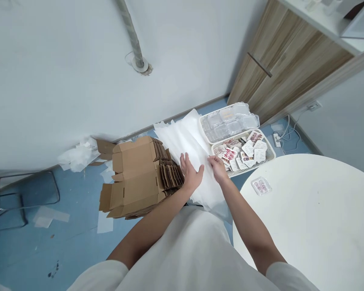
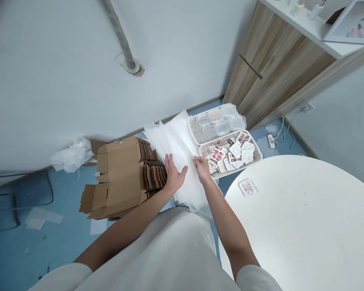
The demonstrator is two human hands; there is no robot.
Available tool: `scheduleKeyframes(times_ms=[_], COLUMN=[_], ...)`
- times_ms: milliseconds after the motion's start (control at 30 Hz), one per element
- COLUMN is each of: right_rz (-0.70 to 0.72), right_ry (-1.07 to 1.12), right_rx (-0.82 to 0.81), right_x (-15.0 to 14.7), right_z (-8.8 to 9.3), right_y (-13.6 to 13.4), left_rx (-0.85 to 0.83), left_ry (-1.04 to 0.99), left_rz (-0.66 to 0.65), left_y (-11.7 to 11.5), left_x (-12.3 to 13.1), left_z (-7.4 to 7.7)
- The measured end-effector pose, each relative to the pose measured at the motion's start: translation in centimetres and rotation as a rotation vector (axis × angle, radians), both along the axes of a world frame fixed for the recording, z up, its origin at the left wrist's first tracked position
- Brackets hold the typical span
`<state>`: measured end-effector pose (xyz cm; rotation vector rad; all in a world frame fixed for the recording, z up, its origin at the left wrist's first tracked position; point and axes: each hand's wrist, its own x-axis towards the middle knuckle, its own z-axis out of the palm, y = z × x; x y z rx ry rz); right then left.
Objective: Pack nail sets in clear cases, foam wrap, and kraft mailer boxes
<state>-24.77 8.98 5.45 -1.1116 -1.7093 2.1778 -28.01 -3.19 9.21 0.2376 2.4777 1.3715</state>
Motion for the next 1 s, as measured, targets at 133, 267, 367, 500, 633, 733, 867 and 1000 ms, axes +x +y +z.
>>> scheduleKeyframes(times_ms=[133,267,367,500,633,733,867,1000], right_rz=[-0.021,0.182,0.326,0.328,-0.113,-0.191,-0.105,-0.157], right_ry=[0.160,0.254,0.256,0.258,0.092,-0.003,0.064,0.036], right_rx=[0.090,0.370,0.562,0.685,0.646,0.213,-0.106,0.126], right_x=[0.9,2.8,4.5,7.5,10.9,12.6,13.1,14.4], right_z=[2.9,6.6,8.7,9.3,7.4,5.8,5.7,7.8], right_y=[-0.1,-2.5,-5.4,-7.6,-6.4,-4.5,-3.0,-1.9], left_rx=[0.284,0.555,0.660,0.778,0.835,0.834,0.767,0.754], left_ry=[-0.155,-0.517,-0.611,-0.692,-0.900,-1.004,-1.070,-1.240], left_rz=[-0.241,-0.149,-0.024,-0.026,-0.086,-0.139,-0.258,-0.462], left_y=[-0.3,-0.3,-0.7,-2.2,-3.9,-4.6,-4.9,-4.2], left_x=[0.5,-0.1,-0.6,-0.3,0.7,1.8,3.4,4.2], left_z=[1.3,1.8,2.5,3.6,4.3,4.5,4.0,3.3])
